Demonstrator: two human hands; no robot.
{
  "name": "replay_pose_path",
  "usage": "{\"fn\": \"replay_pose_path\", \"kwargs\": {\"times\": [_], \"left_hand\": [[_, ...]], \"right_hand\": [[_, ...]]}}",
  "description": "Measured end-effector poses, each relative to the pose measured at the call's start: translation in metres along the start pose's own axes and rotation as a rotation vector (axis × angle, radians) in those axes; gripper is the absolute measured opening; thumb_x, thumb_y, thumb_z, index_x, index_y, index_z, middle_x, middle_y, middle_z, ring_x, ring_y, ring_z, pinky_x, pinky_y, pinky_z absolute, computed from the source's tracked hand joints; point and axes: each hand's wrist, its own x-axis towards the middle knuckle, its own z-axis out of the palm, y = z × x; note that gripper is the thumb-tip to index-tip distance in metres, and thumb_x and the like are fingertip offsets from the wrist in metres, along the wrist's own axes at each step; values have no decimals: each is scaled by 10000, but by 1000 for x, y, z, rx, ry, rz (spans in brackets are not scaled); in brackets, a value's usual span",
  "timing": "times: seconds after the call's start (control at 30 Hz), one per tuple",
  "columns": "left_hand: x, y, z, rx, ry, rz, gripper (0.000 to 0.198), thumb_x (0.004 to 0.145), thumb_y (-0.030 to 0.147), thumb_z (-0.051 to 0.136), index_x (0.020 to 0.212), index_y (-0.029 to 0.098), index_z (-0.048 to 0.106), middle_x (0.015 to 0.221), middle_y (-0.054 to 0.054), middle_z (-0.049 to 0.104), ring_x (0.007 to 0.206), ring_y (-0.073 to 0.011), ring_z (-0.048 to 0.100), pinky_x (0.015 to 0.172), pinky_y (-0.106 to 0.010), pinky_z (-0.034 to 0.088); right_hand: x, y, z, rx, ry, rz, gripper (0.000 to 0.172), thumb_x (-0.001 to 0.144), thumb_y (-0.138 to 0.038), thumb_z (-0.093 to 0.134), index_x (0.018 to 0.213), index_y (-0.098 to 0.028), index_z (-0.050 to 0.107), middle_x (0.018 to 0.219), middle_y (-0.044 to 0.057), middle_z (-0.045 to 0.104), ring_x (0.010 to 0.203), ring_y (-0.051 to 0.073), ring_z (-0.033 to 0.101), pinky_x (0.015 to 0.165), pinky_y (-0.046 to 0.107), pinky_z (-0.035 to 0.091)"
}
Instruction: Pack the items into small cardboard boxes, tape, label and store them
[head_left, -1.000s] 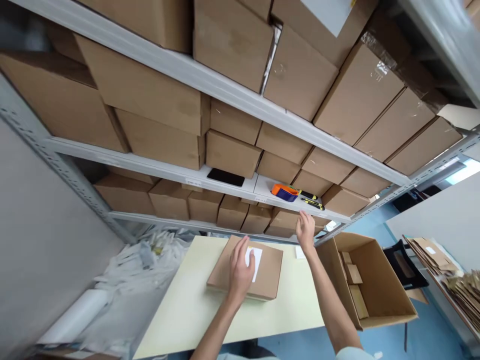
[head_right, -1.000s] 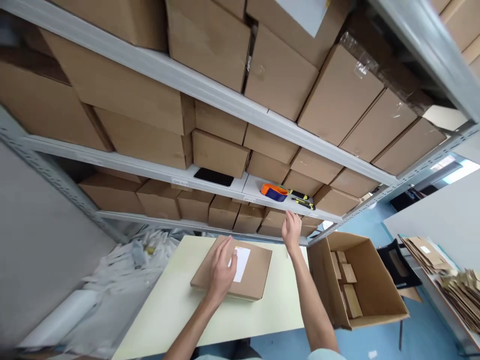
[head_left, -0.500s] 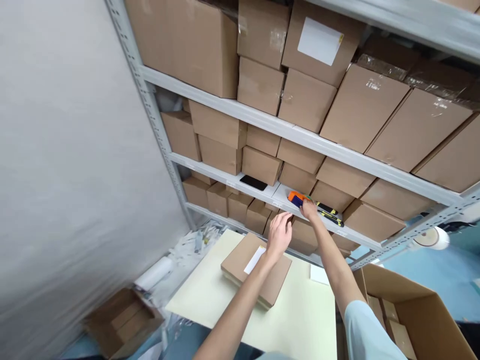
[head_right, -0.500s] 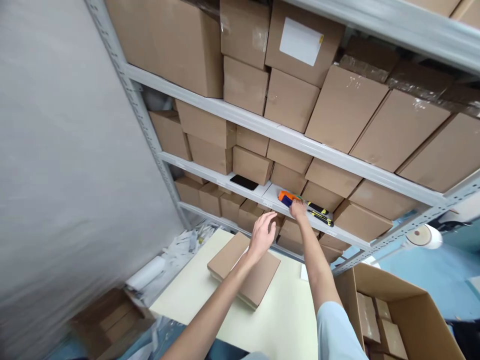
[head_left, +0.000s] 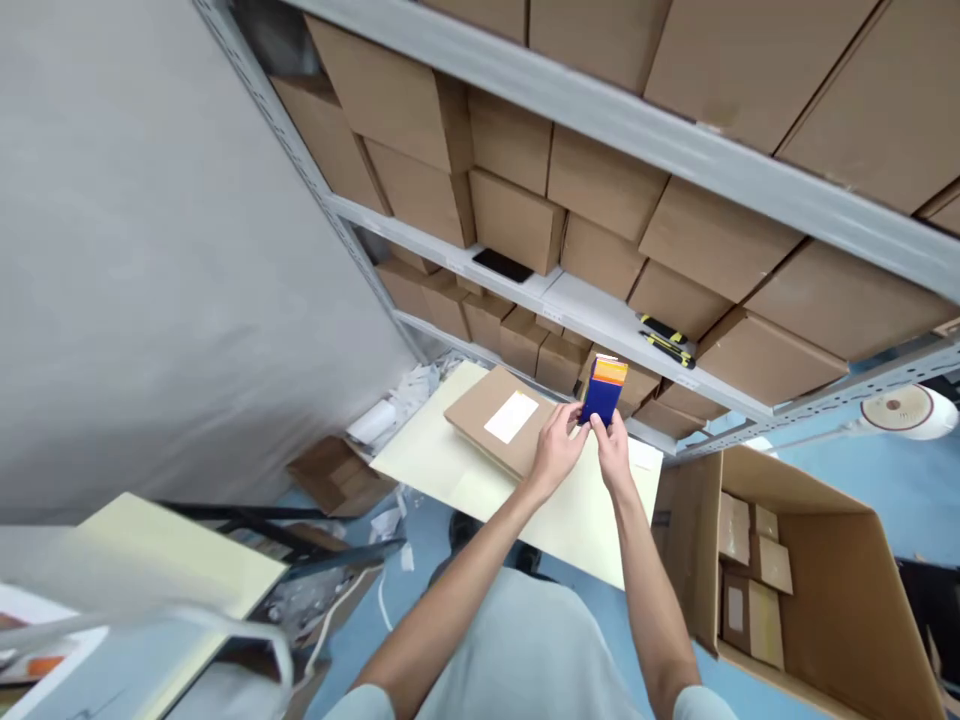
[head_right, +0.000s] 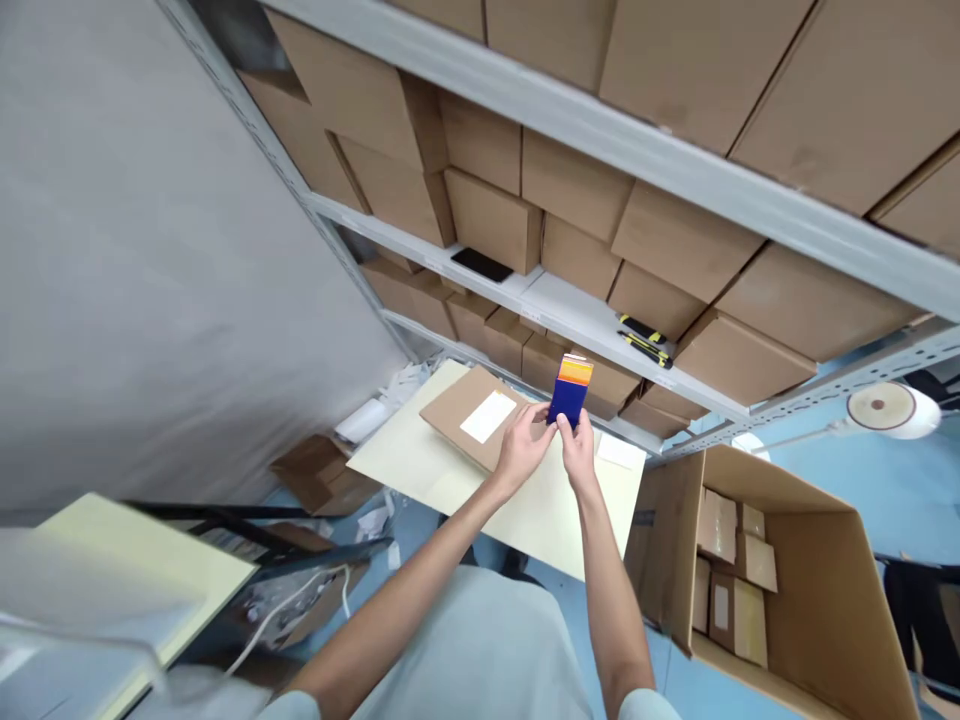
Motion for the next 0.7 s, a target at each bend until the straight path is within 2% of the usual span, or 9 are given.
{"fn": "replay_pose_path", "kwargs": {"times": [0.07, 0.13, 0.33, 0.47, 0.6, 0.7], "left_hand": [[-23, 5, 7, -23, -2, -25, 300, 1007, 199, 665, 1303, 240, 682, 1178, -87, 750, 1076, -228, 753, 972, -384, 628], [-39, 9, 7, -39, -25, -34, 281, 1029, 218, 655, 1307, 246, 688, 1178, -86, 750, 1083, -227, 751, 975, -383, 625], [-57, 15, -9, -71, -140, -8, 240, 1028, 280, 699, 1265, 260, 734, 1220, -94, 752, 1170, -247, 739, 1035, -400, 618], [-54, 29, -34, -106, -172, 8, 277, 1030, 243, 669, 1298, 255, 737, 1228, -88, 753, 1169, -229, 751, 1038, -380, 629], [-43, 59, -72, -90, -12, 26, 341, 1048, 259, 642, 1386, 245, 684, 1312, -97, 725, 1234, -229, 731, 1078, -390, 618], [-36, 83, -95, -32, -4, 79, 316, 1055, 330, 670, 1355, 240, 709, 1306, -98, 716, 1235, -233, 712, 1039, -383, 631]], "right_hand": [[-28, -3, -3, 20, 25, 41, 479, 1061, -589, 564, 1353, -221, 657, 1266, 126, 765, 1147, 264, 737, 1055, 427, 603], [-42, -8, -8, 55, 19, 67, 496, 1039, -599, 605, 1352, -218, 669, 1281, 134, 769, 1159, 275, 744, 1061, 443, 610], [-55, -20, -20, 145, -93, 143, 538, 1017, -658, 636, 1252, -192, 764, 1141, 137, 829, 1142, 326, 777, 986, 483, 656], [-65, -25, -17, 120, -65, 79, 513, 1004, -643, 681, 1228, -192, 779, 1146, 130, 835, 1119, 319, 785, 1016, 485, 641], [-74, -30, -21, -27, -122, -29, 431, 1005, -568, 728, 1261, -223, 759, 1174, 116, 819, 1072, 297, 783, 985, 450, 639], [-75, -32, -30, -230, -197, -204, 300, 1027, -494, 723, 1189, -243, 751, 1131, 113, 799, 1023, 292, 756, 935, 439, 630]]}}
